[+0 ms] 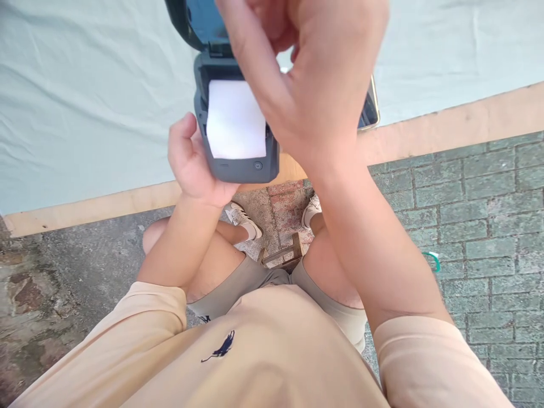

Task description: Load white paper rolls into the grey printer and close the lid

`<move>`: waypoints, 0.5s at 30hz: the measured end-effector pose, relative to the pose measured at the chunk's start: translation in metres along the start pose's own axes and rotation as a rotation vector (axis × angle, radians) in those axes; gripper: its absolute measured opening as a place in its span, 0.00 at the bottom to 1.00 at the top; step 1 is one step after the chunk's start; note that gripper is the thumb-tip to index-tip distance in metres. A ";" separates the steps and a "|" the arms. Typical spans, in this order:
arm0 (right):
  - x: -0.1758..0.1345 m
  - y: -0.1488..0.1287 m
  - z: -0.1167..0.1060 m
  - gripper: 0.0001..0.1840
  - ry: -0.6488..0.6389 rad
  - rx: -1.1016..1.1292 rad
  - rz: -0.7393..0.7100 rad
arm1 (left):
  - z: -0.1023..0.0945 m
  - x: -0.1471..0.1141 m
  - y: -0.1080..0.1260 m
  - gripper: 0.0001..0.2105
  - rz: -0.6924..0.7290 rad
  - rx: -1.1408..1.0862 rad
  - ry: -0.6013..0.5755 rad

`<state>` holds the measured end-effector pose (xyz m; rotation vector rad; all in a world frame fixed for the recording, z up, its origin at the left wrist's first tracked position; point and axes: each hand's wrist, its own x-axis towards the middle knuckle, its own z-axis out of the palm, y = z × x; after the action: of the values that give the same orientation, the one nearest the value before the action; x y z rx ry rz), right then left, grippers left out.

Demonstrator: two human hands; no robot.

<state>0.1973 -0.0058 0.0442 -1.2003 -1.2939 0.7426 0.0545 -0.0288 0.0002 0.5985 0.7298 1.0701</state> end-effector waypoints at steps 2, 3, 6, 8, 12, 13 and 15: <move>0.002 -0.004 -0.004 0.05 -0.159 -0.245 -0.253 | 0.003 -0.001 0.000 0.17 0.000 0.002 0.023; 0.004 -0.006 -0.006 0.04 -0.241 -0.414 -0.351 | 0.004 -0.002 -0.001 0.18 0.000 0.010 0.034; 0.006 -0.015 -0.013 0.15 -0.511 -0.856 -0.267 | 0.007 -0.003 -0.002 0.15 0.002 0.027 0.045; 0.007 -0.020 -0.014 0.18 -0.602 -1.046 -0.188 | 0.008 -0.003 -0.002 0.11 0.001 0.026 0.033; 0.007 -0.025 -0.010 0.20 -0.707 -1.126 -0.129 | 0.008 -0.004 -0.002 0.10 0.034 0.079 0.040; 0.008 -0.026 -0.009 0.22 -0.713 -1.115 -0.105 | 0.008 -0.004 -0.003 0.11 0.034 0.099 0.049; 0.009 -0.030 -0.009 0.29 -0.715 -1.071 -0.062 | 0.007 -0.004 -0.003 0.12 0.031 0.126 0.062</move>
<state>0.2015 -0.0078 0.0761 -1.7753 -2.4876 0.4062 0.0603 -0.0338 0.0028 0.6880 0.8490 1.0805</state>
